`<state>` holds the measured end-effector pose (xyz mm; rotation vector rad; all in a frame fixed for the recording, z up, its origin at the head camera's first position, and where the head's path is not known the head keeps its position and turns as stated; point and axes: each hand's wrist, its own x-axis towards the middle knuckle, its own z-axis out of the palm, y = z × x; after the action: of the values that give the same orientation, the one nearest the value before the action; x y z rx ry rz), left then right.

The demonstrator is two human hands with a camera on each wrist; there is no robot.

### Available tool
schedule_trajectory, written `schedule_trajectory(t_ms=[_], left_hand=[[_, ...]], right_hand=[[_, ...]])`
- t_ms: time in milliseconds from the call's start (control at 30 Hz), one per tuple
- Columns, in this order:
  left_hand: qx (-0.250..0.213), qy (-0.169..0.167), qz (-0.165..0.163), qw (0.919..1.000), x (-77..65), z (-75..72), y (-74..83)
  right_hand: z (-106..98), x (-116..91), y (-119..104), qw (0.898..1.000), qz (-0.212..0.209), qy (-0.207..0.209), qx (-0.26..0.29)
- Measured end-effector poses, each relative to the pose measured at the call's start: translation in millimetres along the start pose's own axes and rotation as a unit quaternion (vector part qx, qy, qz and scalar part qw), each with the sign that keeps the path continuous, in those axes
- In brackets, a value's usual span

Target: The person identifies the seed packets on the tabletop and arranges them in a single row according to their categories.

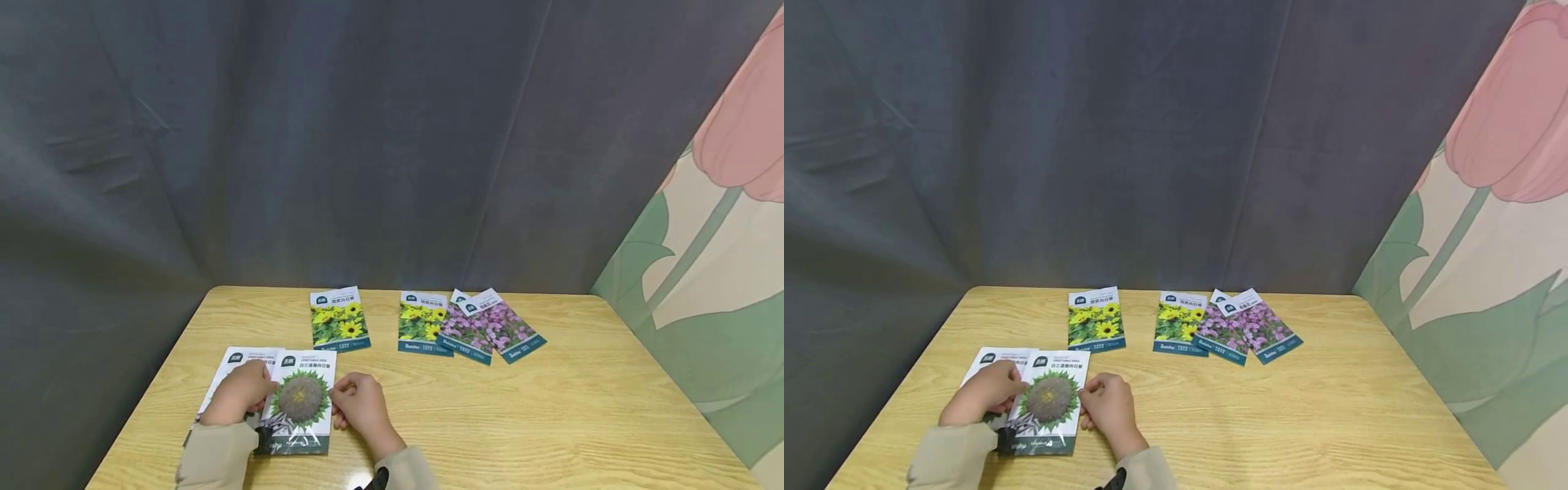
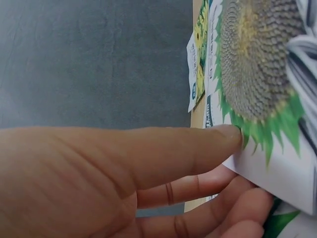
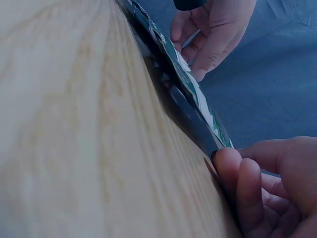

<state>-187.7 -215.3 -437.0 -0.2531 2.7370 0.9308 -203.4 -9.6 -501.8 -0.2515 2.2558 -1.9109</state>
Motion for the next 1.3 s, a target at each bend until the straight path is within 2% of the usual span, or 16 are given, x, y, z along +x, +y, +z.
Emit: schedule_trajectory(t_ms=[367,533,1033,1300], left_hand=[[0.032,0.013,0.003,0.9994,-3.1,-0.9,4.1],[0.042,0.022,0.019,0.9987,-3.6,-0.5,5.1],[0.037,0.000,0.006,0.9993,-6.3,-0.4,7.9],[0.038,0.002,0.010,0.9992,-7.1,0.6,9.2]], right_hand=[[2.8,0.7,-0.6,1.000,-0.002,0.013,-0.013],[4.2,0.2,-0.6,0.999,0.000,0.028,-0.019],[3.2,-0.9,-0.9,0.999,-0.005,0.031,-0.024],[1.8,-0.5,1.5,0.999,0.000,0.021,-0.024]])
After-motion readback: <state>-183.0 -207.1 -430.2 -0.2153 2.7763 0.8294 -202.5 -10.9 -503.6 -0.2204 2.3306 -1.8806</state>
